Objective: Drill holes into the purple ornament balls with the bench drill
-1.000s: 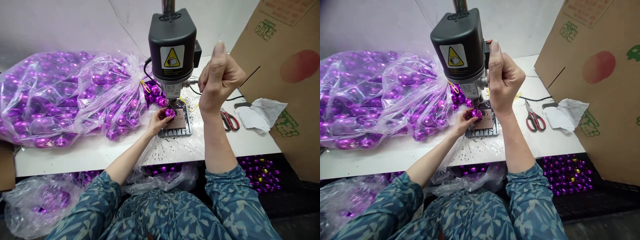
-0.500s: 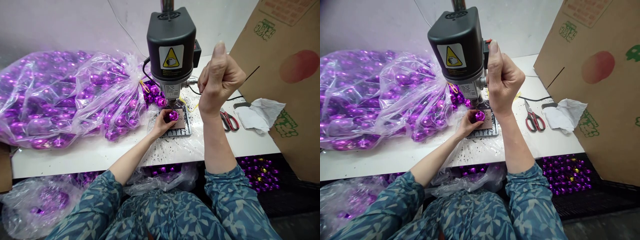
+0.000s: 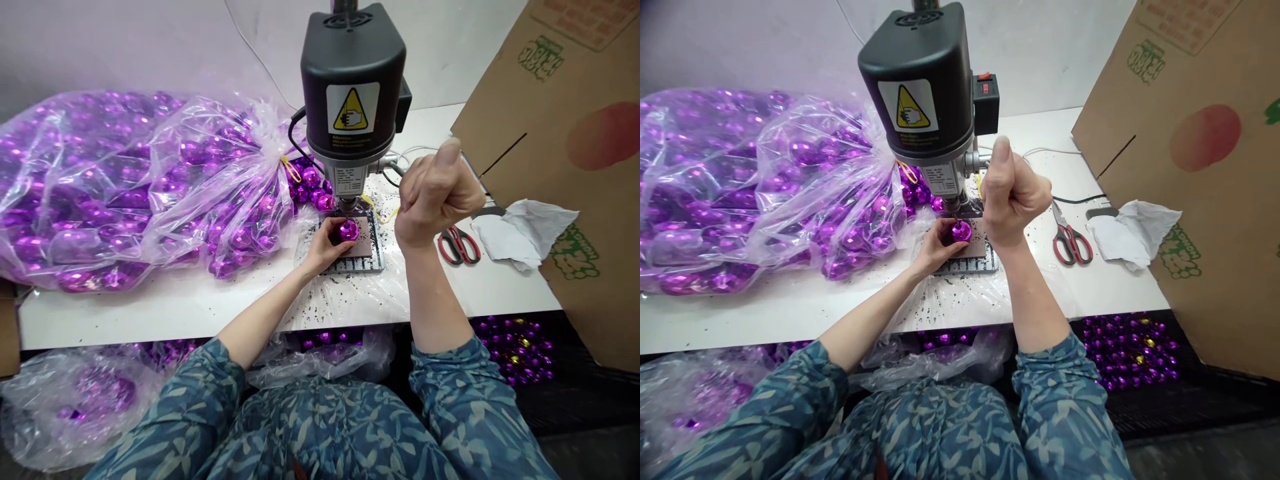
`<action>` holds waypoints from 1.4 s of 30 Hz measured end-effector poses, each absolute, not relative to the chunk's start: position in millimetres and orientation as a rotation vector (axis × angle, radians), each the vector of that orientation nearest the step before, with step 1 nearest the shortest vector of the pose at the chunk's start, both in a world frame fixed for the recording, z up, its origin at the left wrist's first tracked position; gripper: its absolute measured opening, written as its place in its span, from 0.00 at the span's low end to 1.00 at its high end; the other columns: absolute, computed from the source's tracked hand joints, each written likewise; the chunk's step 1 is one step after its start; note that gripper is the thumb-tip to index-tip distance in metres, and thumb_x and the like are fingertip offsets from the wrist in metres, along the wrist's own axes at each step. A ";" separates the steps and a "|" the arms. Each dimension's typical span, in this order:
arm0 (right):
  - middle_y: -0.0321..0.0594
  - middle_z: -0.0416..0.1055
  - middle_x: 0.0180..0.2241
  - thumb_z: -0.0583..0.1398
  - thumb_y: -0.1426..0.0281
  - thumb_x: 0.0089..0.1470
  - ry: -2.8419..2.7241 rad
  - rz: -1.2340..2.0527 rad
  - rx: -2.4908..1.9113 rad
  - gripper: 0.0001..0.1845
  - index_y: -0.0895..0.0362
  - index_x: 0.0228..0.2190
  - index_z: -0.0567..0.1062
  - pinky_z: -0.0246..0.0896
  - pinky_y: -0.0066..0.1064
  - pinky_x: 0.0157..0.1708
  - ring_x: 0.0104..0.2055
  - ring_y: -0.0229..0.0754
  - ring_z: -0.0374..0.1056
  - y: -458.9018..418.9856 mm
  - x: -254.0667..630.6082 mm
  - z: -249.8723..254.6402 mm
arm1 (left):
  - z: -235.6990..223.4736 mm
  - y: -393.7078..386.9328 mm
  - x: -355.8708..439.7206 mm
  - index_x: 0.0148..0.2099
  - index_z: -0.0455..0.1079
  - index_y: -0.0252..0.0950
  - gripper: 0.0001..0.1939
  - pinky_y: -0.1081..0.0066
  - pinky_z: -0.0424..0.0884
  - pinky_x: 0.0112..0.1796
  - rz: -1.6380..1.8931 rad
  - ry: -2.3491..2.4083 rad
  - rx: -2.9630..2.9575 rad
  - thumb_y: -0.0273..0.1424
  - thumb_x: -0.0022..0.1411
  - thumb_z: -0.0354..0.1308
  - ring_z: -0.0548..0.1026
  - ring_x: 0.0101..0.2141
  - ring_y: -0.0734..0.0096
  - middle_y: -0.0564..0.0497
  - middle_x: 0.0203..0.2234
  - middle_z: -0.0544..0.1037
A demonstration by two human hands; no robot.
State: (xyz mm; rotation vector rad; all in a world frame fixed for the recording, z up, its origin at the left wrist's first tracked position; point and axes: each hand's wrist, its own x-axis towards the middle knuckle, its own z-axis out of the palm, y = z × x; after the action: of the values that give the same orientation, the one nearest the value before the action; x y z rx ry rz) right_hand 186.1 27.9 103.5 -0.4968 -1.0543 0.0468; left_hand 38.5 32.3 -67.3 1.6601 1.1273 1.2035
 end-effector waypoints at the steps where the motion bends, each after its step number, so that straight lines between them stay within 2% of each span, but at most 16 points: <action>1: 0.28 0.44 0.12 0.57 0.49 0.68 -1.060 0.024 -0.501 0.37 0.54 0.16 0.49 0.41 0.33 0.17 0.13 0.28 0.44 27.8 186.4 100.4 | -68.2 32.7 38.5 0.58 0.70 0.39 0.30 0.56 0.78 0.55 1.206 1.124 1.652 0.33 0.56 0.76 0.82 0.51 0.57 0.44 0.50 0.82; 7: 0.31 0.44 0.11 0.52 0.48 0.70 -1.101 -0.042 -0.621 0.37 0.52 0.16 0.46 0.43 0.37 0.18 0.14 0.32 0.46 27.5 190.2 85.0 | -69.0 33.4 38.7 0.57 0.70 0.40 0.29 0.54 0.78 0.56 1.219 1.118 1.624 0.33 0.56 0.76 0.82 0.51 0.56 0.45 0.50 0.82; 14: 0.27 0.44 0.10 0.57 0.58 0.68 -1.070 -0.084 -0.346 0.35 0.56 0.15 0.48 0.37 0.32 0.15 0.11 0.29 0.42 38.9 192.1 71.7 | -65.9 31.7 39.5 0.57 0.70 0.40 0.29 0.54 0.77 0.56 1.224 1.112 1.622 0.32 0.56 0.76 0.81 0.51 0.57 0.45 0.50 0.82; 19: 0.27 0.46 0.10 0.57 0.63 0.69 -1.135 -0.068 -0.284 0.35 0.56 0.14 0.50 0.37 0.29 0.13 0.11 0.28 0.45 32.4 191.0 74.8 | -63.3 30.4 38.9 0.56 0.69 0.39 0.29 0.54 0.78 0.55 1.209 1.126 1.610 0.31 0.55 0.77 0.82 0.51 0.57 0.45 0.49 0.83; 21: 0.27 0.46 0.10 0.58 0.59 0.69 -1.097 -0.014 -0.352 0.36 0.56 0.14 0.50 0.37 0.30 0.15 0.11 0.27 0.45 29.4 188.7 90.8 | -60.5 29.7 39.0 0.56 0.69 0.39 0.29 0.55 0.79 0.54 1.196 1.139 1.611 0.31 0.56 0.77 0.82 0.50 0.57 0.45 0.49 0.83; 23: 0.28 0.47 0.11 0.56 0.49 0.68 -1.087 0.028 -0.512 0.37 0.54 0.15 0.51 0.40 0.32 0.17 0.13 0.28 0.45 30.8 186.8 112.6 | -57.0 29.1 40.1 0.55 0.69 0.39 0.28 0.56 0.80 0.52 1.192 1.171 1.605 0.32 0.55 0.77 0.83 0.49 0.58 0.45 0.48 0.83; 26: 0.31 0.46 0.12 0.50 0.35 0.60 -1.133 0.087 -0.664 0.39 0.52 0.14 0.51 0.43 0.37 0.20 0.15 0.32 0.43 41.1 186.6 142.8 | -48.6 25.1 41.5 0.52 0.69 0.38 0.28 0.56 0.80 0.51 1.226 1.254 1.582 0.31 0.53 0.78 0.82 0.47 0.59 0.45 0.46 0.82; 28: 0.32 0.46 0.13 0.53 0.33 0.54 -1.161 0.125 -0.635 0.39 0.51 0.15 0.51 0.41 0.39 0.21 0.16 0.35 0.42 49.0 187.4 154.6 | -38.4 15.7 38.4 0.52 0.69 0.37 0.27 0.58 0.81 0.49 1.267 1.301 1.571 0.30 0.54 0.77 0.82 0.46 0.61 0.44 0.46 0.82; 30: 0.32 0.46 0.13 0.56 0.35 0.52 -1.161 0.138 -0.583 0.38 0.51 0.15 0.51 0.40 0.40 0.22 0.16 0.36 0.42 54.4 187.6 159.2 | -24.1 -2.5 28.9 0.53 0.69 0.37 0.25 0.60 0.80 0.46 1.263 1.289 1.613 0.32 0.56 0.75 0.81 0.44 0.62 0.45 0.47 0.81; 32: 0.31 0.46 0.13 0.57 0.37 0.52 -1.140 0.126 -0.542 0.37 0.51 0.15 0.52 0.38 0.40 0.23 0.16 0.34 0.42 56.9 187.0 159.2 | -8.5 -29.5 13.3 0.53 0.71 0.38 0.23 0.62 0.80 0.44 1.103 1.169 1.749 0.34 0.59 0.73 0.81 0.44 0.63 0.46 0.46 0.81; 37: 0.29 0.48 0.14 0.55 0.36 0.52 -1.110 0.050 -0.531 0.35 0.49 0.17 0.52 0.41 0.36 0.26 0.17 0.31 0.43 59.4 185.1 156.1 | 1.6 -110.4 -23.4 0.55 0.78 0.42 0.21 0.64 0.78 0.42 0.235 0.757 2.095 0.39 0.61 0.72 0.82 0.42 0.58 0.46 0.46 0.82; 39: 0.29 0.50 0.14 0.56 0.37 0.52 -1.095 0.053 -0.524 0.34 0.49 0.17 0.53 0.42 0.35 0.27 0.18 0.30 0.45 59.4 184.4 156.7 | -9.8 -138.1 -27.7 0.59 0.77 0.44 0.23 0.61 0.78 0.40 0.099 0.811 2.243 0.35 0.63 0.70 0.83 0.42 0.52 0.41 0.49 0.82; 42: 0.28 0.48 0.14 0.57 0.37 0.50 -1.066 0.071 -0.526 0.34 0.50 0.16 0.53 0.42 0.35 0.25 0.16 0.29 0.44 56.4 182.2 158.8 | -27.3 -163.4 -26.2 0.62 0.76 0.44 0.32 0.55 0.78 0.43 -0.012 0.850 2.530 0.25 0.55 0.70 0.83 0.45 0.43 0.34 0.57 0.79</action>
State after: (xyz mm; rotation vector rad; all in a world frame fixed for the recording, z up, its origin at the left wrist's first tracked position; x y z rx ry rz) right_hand 182.2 56.4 158.8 -0.5261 -1.0655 0.0714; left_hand -26.2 -163.4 -27.3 2.5298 0.8498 -0.0119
